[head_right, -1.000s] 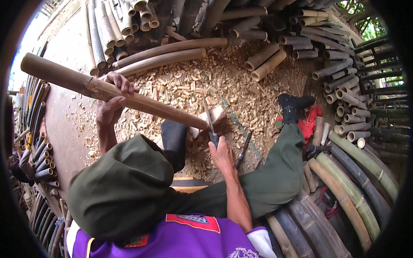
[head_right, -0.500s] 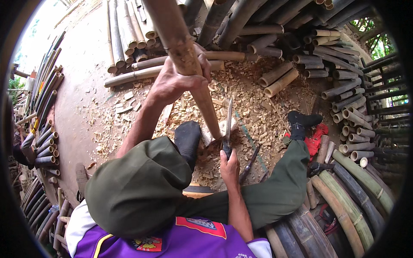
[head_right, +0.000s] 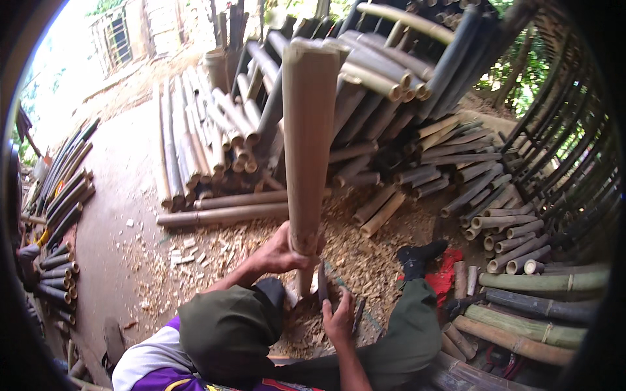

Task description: The person sits on the ground and uses a knife to shave the outer layer of bamboo poles. They repeatedly pick up poles, shave them, and place them back into a nearby stack.

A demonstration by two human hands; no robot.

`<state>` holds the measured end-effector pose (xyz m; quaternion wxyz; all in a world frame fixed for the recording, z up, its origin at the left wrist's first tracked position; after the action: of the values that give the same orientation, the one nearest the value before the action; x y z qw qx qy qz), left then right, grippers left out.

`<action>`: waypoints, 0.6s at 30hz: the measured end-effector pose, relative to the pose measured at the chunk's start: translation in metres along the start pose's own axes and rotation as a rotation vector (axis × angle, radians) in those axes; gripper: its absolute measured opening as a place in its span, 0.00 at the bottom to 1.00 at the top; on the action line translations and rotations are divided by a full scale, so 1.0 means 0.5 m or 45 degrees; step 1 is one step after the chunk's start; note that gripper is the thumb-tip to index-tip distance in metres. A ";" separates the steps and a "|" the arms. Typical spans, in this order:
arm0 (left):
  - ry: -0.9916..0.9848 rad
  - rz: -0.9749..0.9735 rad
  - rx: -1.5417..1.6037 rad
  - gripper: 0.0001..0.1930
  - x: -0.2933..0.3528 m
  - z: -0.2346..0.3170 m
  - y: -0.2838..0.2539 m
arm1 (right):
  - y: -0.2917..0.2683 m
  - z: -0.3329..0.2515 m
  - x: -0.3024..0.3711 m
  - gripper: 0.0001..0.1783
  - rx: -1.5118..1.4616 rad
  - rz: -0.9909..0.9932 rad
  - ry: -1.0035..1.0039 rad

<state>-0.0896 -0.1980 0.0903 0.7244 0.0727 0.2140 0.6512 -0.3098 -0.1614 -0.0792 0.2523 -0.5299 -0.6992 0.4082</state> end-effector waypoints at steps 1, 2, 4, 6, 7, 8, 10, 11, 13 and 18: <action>-0.013 -0.010 -0.072 0.17 0.000 -0.002 0.007 | -0.003 0.002 0.007 0.32 -0.031 0.024 -0.022; -0.022 -0.020 -0.143 0.16 -0.008 -0.001 0.012 | -0.008 0.003 0.005 0.31 -0.060 0.050 -0.045; -0.034 -0.066 -0.051 0.13 -0.016 0.003 0.024 | -0.020 -0.014 0.017 0.32 -0.086 0.032 -0.086; -0.032 -0.106 -0.167 0.13 -0.036 0.018 0.042 | -0.041 -0.026 0.043 0.37 -0.033 0.046 -0.184; -0.026 -0.068 -0.163 0.14 -0.057 0.028 0.044 | -0.055 -0.032 0.047 0.39 -0.079 0.068 -0.209; -0.016 -0.031 -0.158 0.15 -0.082 0.044 0.047 | -0.070 -0.039 0.051 0.41 -0.122 0.092 -0.237; -0.037 0.005 -0.098 0.15 -0.134 0.090 0.089 | -0.080 -0.039 0.065 0.44 -0.199 0.119 -0.254; -0.070 0.025 -0.010 0.15 -0.150 0.104 0.093 | -0.081 -0.058 0.063 0.45 -0.247 0.118 -0.276; -0.108 0.060 0.107 0.17 -0.170 0.129 0.102 | -0.068 -0.079 0.061 0.44 -0.502 0.084 -0.267; -0.119 0.136 -0.067 0.24 -0.211 0.122 0.147 | -0.202 -0.091 0.105 0.32 -0.414 0.467 -0.089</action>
<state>-0.1384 -0.2796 0.1960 0.6994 0.0955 0.1585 0.6903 -0.3445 -0.1083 0.0258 0.0609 -0.6672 -0.6561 0.3474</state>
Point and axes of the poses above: each hand's wrist, its own x-axis away from the middle knuckle, its own y-axis out of the palm, z = x × y, the point moved 10 cm from there along -x, towards the middle knuckle, and after that the axes turned 13 degrees about x, right-handed, at the moved point
